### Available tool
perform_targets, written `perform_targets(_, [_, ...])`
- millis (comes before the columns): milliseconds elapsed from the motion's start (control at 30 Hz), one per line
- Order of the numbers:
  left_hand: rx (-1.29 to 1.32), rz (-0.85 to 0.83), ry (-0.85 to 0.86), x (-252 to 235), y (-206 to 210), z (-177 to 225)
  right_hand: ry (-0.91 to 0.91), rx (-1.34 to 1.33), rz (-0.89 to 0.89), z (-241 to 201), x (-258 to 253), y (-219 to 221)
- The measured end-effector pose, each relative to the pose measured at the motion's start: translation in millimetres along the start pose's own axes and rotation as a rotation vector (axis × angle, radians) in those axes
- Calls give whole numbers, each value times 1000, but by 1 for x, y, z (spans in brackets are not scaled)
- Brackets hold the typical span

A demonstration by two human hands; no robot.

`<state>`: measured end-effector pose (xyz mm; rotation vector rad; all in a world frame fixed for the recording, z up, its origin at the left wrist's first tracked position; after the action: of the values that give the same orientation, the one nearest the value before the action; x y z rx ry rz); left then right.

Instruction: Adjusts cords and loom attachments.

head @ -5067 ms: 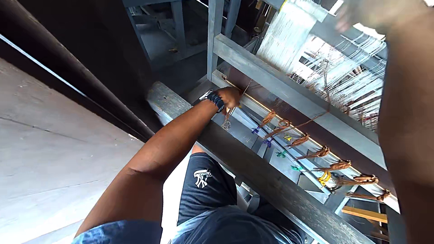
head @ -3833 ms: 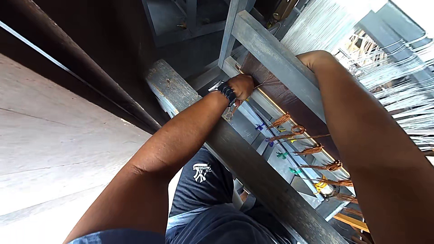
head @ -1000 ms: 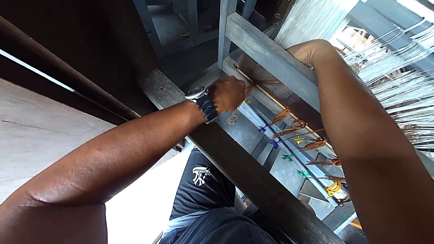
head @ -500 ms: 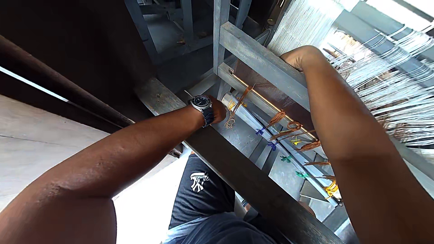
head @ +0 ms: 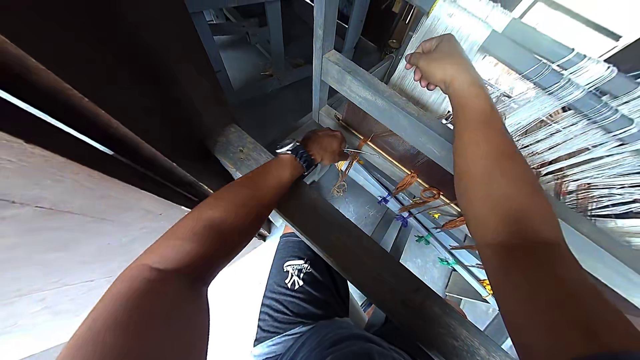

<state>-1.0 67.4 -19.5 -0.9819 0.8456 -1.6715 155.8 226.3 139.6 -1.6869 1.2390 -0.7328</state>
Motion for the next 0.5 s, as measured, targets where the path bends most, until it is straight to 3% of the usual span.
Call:
perform_targets(200, [-6,-216,-232,-18,26,25,-61,-17,-18,-4,2,8])
perform_targets(400, [31,-65,-139,-46,51,23,-363,-207,84,-35,27,-20])
perform_targets(500, [-2,-74,-127,-45,51,20,-508,-268,162,-54,63,-47])
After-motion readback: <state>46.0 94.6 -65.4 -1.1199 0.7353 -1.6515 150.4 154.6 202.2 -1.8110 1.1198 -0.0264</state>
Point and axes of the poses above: each hand's wrist, its own x-axis away from the middle knuckle, its own y-axis out of the palm, z = x × y, the point moved 7 cm from there along -x, towards the middle knuckle, and after that the axes turned 12 degrees about x, right-handed, at the moved point
